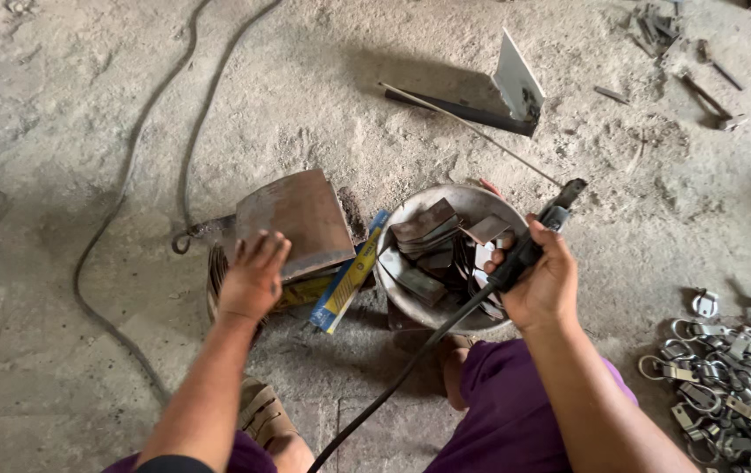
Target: The person sits on the floor and uses a welding torch to join small metal plates and a cylindrical metal pipe. They pick up metal pieces from a bucket, position them, and weld them together, creating bright sparks and smoke.
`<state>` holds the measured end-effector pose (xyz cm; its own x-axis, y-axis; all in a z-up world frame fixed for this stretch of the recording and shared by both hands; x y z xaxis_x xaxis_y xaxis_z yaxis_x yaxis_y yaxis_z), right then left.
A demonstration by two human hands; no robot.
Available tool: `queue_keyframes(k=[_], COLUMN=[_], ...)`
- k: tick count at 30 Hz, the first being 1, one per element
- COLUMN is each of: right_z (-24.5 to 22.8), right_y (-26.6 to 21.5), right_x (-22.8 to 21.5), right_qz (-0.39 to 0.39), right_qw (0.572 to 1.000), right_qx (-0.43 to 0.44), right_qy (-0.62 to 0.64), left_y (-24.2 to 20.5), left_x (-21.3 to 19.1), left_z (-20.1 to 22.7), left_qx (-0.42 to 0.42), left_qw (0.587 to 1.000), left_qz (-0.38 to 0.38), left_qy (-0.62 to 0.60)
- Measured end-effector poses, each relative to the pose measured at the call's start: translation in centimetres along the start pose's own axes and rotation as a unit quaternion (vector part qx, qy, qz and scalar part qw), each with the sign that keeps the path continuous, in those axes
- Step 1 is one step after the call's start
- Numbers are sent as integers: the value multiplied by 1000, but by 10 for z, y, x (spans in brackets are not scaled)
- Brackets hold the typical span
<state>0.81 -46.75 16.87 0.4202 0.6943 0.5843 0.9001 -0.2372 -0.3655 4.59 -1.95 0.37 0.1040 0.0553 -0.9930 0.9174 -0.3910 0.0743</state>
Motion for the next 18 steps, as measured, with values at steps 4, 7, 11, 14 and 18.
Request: queue_keyframes(k=[4,7,11,14,18], right_z=[-3,-2,2,6,9], right_y=[-1,-2,0,1,2], right_x=[-2,-1,-3,-4,0], right_qz=[11,14,17,23,4], right_qw=[1000,1000,1000,999,1000], right_qx=[6,8,10,21,22], right_qy=[5,4,-6,-15,-14], left_y=[-11,-9,2,16,16], left_x=[16,23,29,36,40], left_z=[31,38,36,34,34], left_qx=[11,26,59,77,64], left_qw=[994,992,992,990,985], left_qz=[73,74,58,37,40], left_qy=[-80,-102,-99,-111,-152])
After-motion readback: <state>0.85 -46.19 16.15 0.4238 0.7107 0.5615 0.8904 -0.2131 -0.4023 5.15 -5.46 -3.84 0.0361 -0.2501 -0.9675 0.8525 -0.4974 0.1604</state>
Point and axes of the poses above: each hand's wrist, its own y-axis towards the middle knuckle, its own x-axis out of the palm, z = x × y, the point moved 5 cm from there along y, towards the middle knuckle
